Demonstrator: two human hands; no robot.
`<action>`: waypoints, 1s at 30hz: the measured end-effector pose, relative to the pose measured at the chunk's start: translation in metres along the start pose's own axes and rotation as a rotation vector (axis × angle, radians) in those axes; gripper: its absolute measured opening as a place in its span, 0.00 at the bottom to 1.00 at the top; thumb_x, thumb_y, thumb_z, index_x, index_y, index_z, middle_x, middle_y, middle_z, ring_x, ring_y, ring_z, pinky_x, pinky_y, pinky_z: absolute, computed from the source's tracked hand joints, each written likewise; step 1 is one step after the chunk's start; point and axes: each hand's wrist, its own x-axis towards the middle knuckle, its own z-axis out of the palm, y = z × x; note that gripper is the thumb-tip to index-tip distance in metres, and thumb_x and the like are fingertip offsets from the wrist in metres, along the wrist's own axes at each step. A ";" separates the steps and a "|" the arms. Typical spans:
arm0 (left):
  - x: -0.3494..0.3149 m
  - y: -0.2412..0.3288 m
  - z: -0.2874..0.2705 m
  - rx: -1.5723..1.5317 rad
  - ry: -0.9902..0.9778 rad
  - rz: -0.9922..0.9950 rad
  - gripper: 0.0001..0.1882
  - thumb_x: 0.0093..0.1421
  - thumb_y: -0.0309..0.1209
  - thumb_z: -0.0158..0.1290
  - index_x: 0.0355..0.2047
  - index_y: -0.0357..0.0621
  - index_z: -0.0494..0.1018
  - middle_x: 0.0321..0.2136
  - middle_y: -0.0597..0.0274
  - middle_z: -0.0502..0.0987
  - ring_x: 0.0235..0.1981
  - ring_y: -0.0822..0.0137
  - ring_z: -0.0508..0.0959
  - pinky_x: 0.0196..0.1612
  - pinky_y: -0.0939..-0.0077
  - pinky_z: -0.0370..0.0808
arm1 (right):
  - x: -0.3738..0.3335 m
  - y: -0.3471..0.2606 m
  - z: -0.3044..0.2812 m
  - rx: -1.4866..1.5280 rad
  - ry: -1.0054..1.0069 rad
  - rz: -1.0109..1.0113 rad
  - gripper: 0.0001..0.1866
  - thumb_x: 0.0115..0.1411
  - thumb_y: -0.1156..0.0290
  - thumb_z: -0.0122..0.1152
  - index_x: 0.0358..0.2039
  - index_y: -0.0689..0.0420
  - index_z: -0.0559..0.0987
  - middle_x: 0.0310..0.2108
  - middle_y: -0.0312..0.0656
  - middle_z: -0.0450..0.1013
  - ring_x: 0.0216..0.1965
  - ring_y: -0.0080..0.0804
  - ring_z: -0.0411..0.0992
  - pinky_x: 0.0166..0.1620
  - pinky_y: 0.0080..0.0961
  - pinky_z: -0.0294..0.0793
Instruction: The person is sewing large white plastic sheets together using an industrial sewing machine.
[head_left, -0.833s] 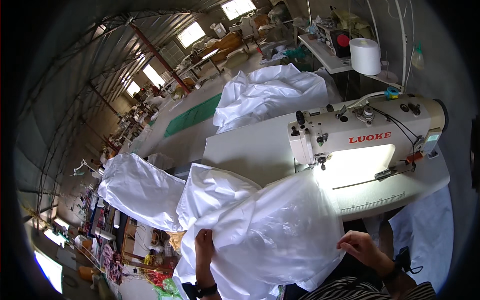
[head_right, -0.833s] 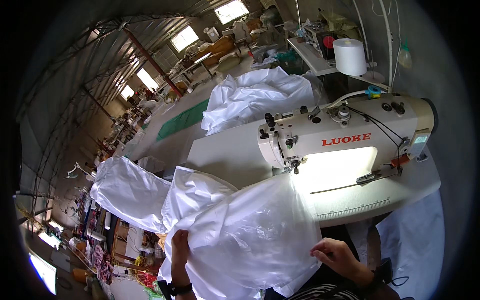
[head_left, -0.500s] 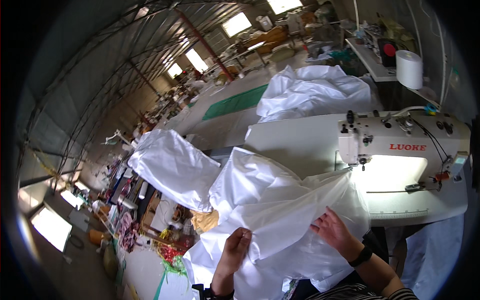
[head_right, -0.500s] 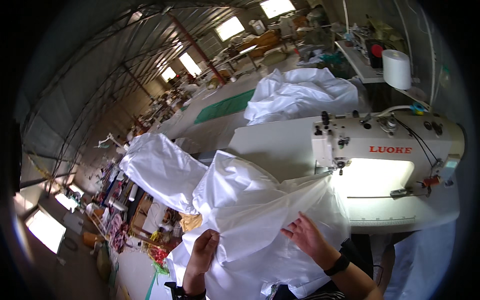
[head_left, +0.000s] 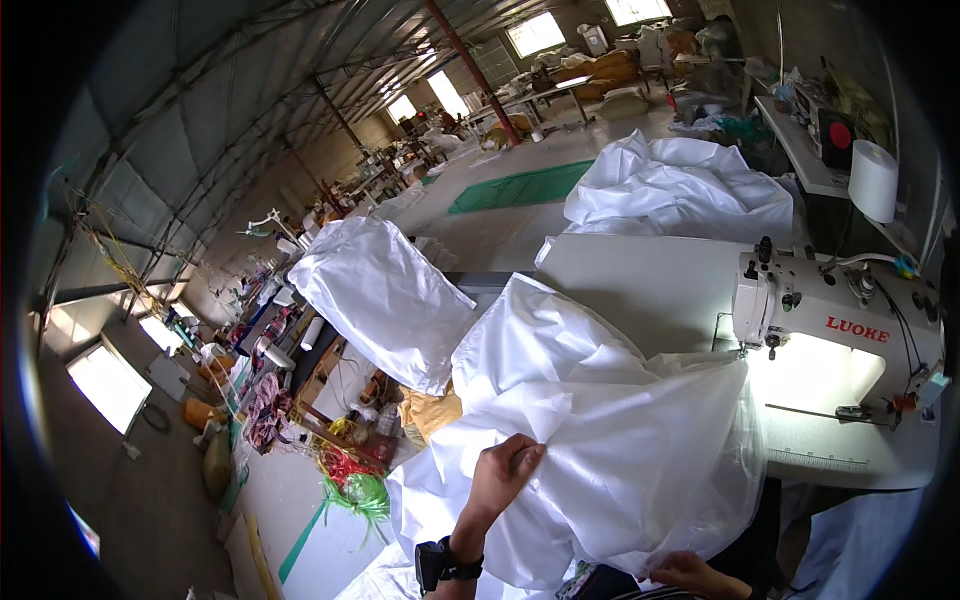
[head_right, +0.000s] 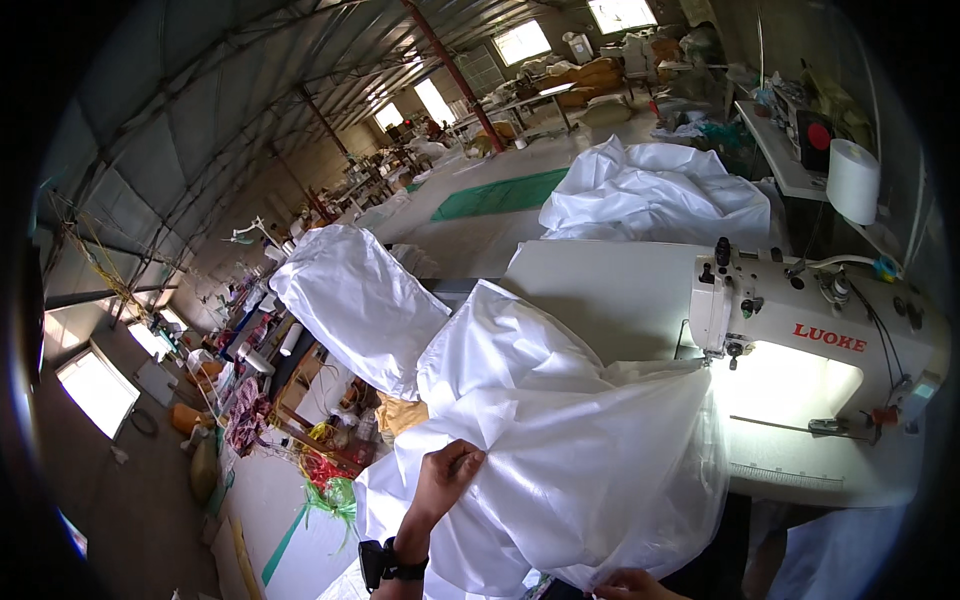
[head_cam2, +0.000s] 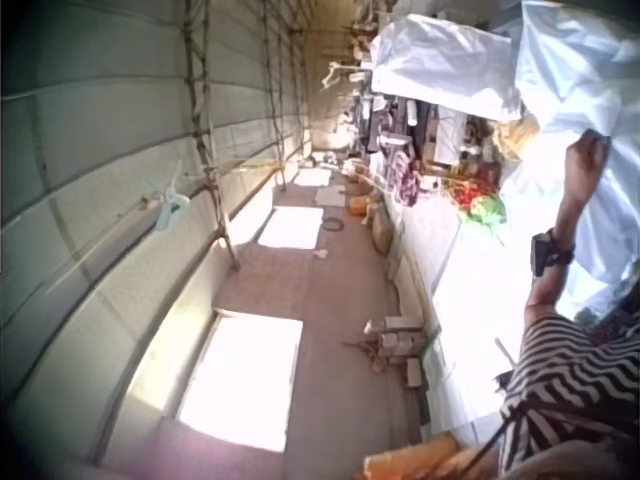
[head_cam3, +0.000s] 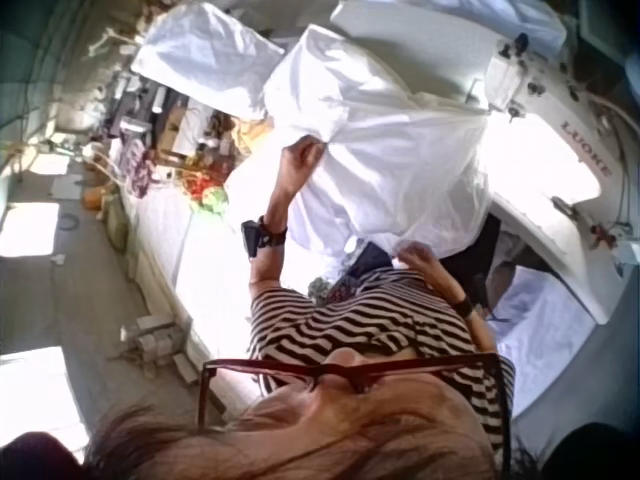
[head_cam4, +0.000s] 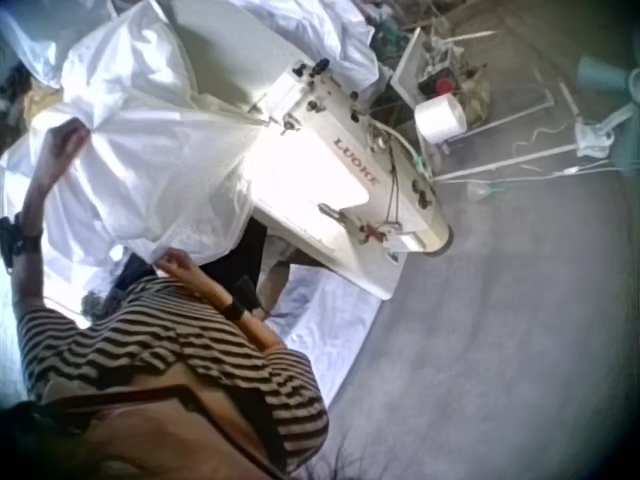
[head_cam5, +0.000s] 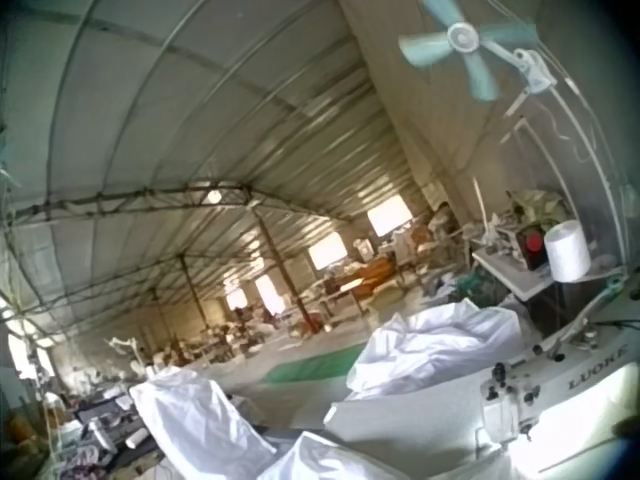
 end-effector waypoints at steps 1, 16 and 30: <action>0.003 -0.009 0.004 0.136 0.040 0.062 0.10 0.61 0.33 0.57 0.32 0.38 0.76 0.21 0.53 0.78 0.21 0.58 0.77 0.27 0.69 0.73 | -0.014 -0.048 0.023 -0.111 -0.027 -0.252 0.09 0.66 0.68 0.56 0.34 0.61 0.79 0.44 0.44 0.76 0.52 0.36 0.71 0.54 0.35 0.69; -0.013 0.017 0.082 0.302 0.236 0.265 0.15 0.49 0.16 0.57 0.38 0.41 0.74 0.37 0.54 0.75 0.24 0.60 0.76 0.29 0.65 0.75 | 0.004 -0.044 -0.010 0.090 0.452 -0.203 0.22 0.66 0.65 0.58 0.56 0.62 0.68 0.53 0.48 0.70 0.53 0.31 0.71 0.52 0.25 0.73; -0.047 -0.044 0.118 0.425 -0.045 0.220 0.08 0.59 0.30 0.57 0.37 0.40 0.75 0.36 0.59 0.79 0.42 0.63 0.78 0.54 0.59 0.68 | -0.030 -0.101 -0.006 -0.531 0.222 -0.172 0.21 0.66 0.67 0.56 0.57 0.62 0.71 0.56 0.53 0.69 0.53 0.45 0.72 0.52 0.31 0.75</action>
